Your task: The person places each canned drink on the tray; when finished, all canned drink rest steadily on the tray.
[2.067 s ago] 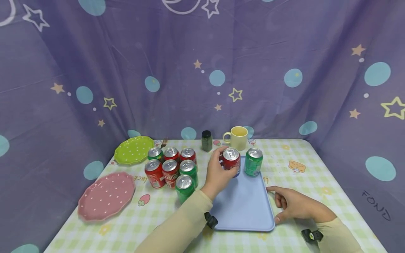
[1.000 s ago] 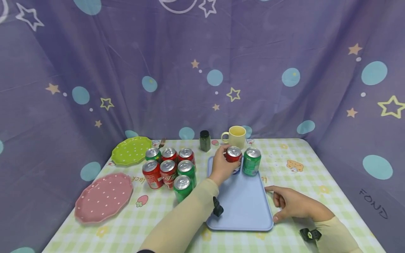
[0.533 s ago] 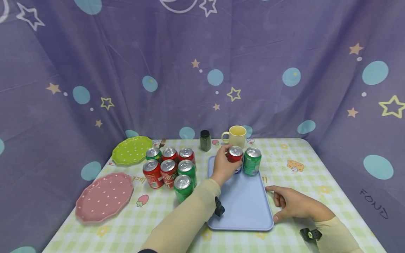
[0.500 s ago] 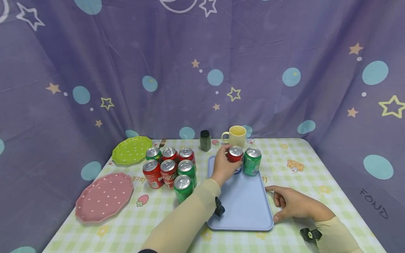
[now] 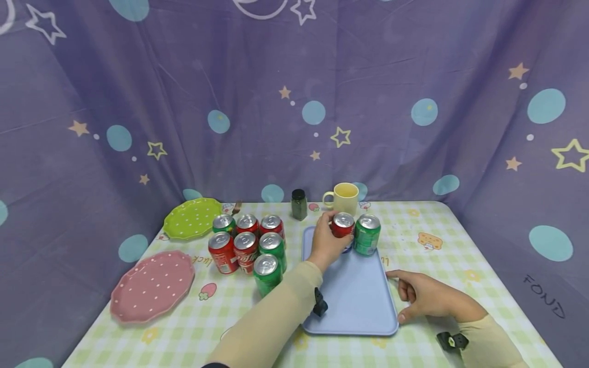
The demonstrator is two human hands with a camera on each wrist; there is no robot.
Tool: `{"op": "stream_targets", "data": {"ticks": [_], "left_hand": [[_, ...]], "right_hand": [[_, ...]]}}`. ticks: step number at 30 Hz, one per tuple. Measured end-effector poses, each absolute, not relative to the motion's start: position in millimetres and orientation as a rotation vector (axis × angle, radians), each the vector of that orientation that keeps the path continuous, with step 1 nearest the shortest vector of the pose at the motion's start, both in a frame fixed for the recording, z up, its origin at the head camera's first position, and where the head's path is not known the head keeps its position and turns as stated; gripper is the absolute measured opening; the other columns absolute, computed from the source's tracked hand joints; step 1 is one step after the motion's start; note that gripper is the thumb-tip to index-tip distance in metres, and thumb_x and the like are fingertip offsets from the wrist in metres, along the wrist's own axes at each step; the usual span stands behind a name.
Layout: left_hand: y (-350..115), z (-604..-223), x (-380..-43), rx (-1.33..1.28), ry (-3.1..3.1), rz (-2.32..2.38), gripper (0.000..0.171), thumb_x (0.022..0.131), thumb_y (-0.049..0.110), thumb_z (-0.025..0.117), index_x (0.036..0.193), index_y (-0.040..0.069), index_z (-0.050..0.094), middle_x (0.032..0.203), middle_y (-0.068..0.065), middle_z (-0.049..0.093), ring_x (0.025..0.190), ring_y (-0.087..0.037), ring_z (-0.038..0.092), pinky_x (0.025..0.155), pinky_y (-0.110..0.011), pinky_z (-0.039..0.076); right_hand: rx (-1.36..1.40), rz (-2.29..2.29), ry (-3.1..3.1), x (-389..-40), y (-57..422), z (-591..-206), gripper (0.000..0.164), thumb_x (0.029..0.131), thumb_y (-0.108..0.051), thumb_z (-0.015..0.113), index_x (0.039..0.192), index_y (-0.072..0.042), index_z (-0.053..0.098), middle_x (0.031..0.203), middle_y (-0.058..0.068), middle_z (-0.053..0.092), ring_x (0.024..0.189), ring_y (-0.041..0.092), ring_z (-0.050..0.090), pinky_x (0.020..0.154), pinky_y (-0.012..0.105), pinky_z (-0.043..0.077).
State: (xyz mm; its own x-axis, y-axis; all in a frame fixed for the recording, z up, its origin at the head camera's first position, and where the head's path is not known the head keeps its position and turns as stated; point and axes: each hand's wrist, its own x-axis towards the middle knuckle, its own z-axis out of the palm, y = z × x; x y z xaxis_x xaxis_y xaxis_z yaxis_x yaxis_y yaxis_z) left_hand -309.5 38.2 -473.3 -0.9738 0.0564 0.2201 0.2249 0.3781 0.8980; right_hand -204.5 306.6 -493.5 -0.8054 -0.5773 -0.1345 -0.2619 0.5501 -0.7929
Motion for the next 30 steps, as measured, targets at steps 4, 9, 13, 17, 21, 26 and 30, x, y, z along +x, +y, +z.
{"op": "stream_targets", "data": {"ticks": [4,9,13,17,21,26,30], "left_hand": [[37.9,-466.9,-304.0,-0.263,-2.490,-1.647,0.084,0.084,0.013,0.089,0.153,0.013,0.042,0.149,-0.008,0.050,0.138,-0.024,0.048,0.116,-0.043,0.042],[28.2,-441.0,-282.3,-0.346,-2.461,-1.598,0.089,0.084,0.018,0.089,0.156,0.018,0.038,0.154,-0.007,0.044,0.144,-0.027,0.041,0.118,-0.050,0.036],[3.9,-416.0,-260.4,-0.501,-2.443,-1.480,0.083,0.084,0.022,0.089,0.153,0.018,0.043,0.153,-0.004,0.046,0.144,-0.025,0.042,0.118,-0.051,0.037],[-33.2,-403.2,-241.9,-0.624,-2.427,-1.359,0.078,0.084,0.023,0.090,0.150,0.016,0.049,0.149,-0.003,0.050,0.139,-0.027,0.047,0.115,-0.051,0.041],[-76.7,-406.0,-224.6,-0.614,-2.440,-1.240,0.078,0.084,0.024,0.090,0.151,0.017,0.050,0.146,-0.001,0.052,0.135,-0.026,0.049,0.112,-0.052,0.043],[-124.6,-425.3,-207.7,-0.536,-2.458,-1.132,0.078,0.083,0.029,0.091,0.150,0.020,0.051,0.146,0.000,0.053,0.132,-0.023,0.051,0.110,-0.054,0.044],[-150.5,-442.0,-198.6,-0.482,-2.446,-1.187,0.082,0.082,0.034,0.093,0.150,0.017,0.051,0.145,-0.003,0.053,0.127,-0.025,0.055,0.101,-0.054,0.051]], "right_hand": [[-0.674,-1.134,2.413,-204.2,305.9,-492.3,0.104,0.072,-0.022,0.097,0.153,0.008,0.040,0.091,0.010,0.059,0.068,0.011,0.051,0.059,0.026,0.046],[-0.654,-1.127,2.413,-204.0,305.1,-491.6,0.104,0.072,-0.022,0.098,0.154,0.007,0.040,0.090,0.009,0.059,0.068,0.012,0.051,0.058,0.026,0.045],[-0.650,-1.143,2.399,-205.0,305.8,-493.4,0.104,0.072,-0.021,0.097,0.154,0.008,0.039,0.090,0.010,0.059,0.067,0.012,0.050,0.058,0.026,0.044],[-0.653,-1.149,2.396,-205.4,305.9,-493.8,0.104,0.072,-0.020,0.097,0.154,0.008,0.039,0.090,0.010,0.059,0.068,0.012,0.050,0.058,0.026,0.044],[-0.651,-1.160,2.384,-205.7,306.3,-493.1,0.104,0.073,-0.019,0.097,0.154,0.008,0.039,0.089,0.010,0.059,0.067,0.012,0.049,0.057,0.026,0.043],[-0.646,-1.170,2.373,-206.0,307.6,-494.3,0.103,0.074,-0.019,0.096,0.155,0.007,0.038,0.089,0.010,0.058,0.067,0.011,0.049,0.057,0.026,0.043],[-0.656,-1.174,2.373,-206.3,308.3,-496.6,0.102,0.074,-0.020,0.096,0.154,0.007,0.039,0.089,0.010,0.059,0.067,0.011,0.050,0.058,0.026,0.043]]}}
